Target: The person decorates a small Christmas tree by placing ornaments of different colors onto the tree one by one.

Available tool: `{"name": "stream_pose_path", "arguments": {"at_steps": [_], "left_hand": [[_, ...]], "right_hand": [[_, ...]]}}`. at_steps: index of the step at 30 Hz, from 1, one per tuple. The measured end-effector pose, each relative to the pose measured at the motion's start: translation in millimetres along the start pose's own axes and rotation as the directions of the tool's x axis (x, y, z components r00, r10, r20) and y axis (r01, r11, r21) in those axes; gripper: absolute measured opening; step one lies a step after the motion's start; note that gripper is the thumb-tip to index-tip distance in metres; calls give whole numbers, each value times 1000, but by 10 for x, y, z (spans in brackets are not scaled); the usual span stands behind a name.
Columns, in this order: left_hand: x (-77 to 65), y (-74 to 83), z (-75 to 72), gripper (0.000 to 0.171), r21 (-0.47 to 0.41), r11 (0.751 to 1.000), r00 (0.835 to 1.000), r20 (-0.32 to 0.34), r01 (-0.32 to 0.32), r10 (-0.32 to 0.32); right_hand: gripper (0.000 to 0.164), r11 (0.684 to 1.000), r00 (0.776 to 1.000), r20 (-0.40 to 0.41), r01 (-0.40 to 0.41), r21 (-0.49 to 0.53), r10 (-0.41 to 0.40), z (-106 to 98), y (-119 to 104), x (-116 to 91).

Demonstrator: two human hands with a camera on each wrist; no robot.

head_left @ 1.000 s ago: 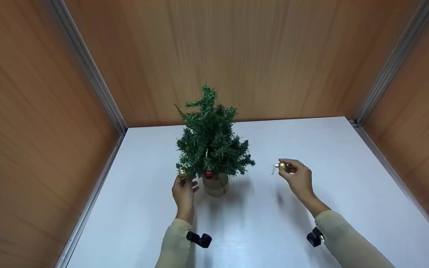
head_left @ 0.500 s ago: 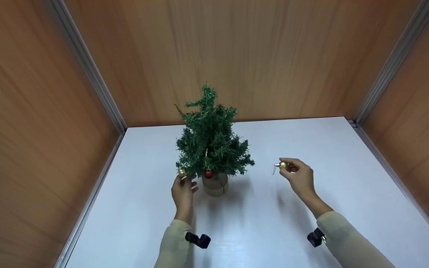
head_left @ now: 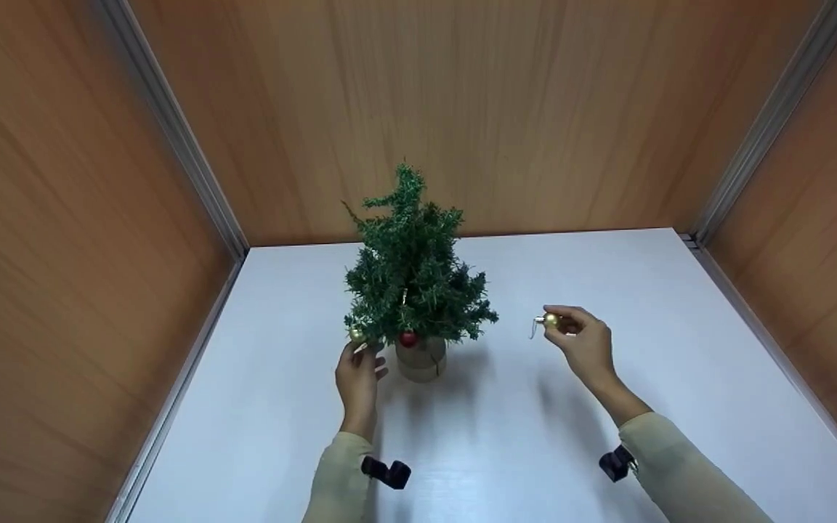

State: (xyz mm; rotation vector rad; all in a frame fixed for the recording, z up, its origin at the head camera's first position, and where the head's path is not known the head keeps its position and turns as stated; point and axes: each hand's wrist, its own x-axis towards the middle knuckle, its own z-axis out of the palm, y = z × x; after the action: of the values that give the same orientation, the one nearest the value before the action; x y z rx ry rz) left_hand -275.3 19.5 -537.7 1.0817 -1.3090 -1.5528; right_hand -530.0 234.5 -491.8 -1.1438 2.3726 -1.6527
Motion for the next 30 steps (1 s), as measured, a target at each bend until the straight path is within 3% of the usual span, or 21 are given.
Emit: {"name": "stream_pose_path", "arguments": {"at_steps": [12, 19, 26, 30], "left_hand": [[-60, -91, -2, 36, -7, 1000, 1000, 16, -11, 11], [-112, -146, 29, 35, -13, 1000, 998, 60, -9, 10], [-262, -223, 143, 32, 58, 998, 993, 119, -22, 14], [-338, -215, 215, 30, 48, 999, 985, 169, -26, 17]], "right_hand": [[29, 999, 1000, -2, -17, 30, 17, -5, -44, -46], [29, 999, 1000, 7, 0, 51, -1, -12, -86, -65], [29, 999, 1000, 12, 5, 48, -6, -5, -105, -67], [30, 999, 1000, 17, 12, 47, -13, -4, -112, -79]]}}
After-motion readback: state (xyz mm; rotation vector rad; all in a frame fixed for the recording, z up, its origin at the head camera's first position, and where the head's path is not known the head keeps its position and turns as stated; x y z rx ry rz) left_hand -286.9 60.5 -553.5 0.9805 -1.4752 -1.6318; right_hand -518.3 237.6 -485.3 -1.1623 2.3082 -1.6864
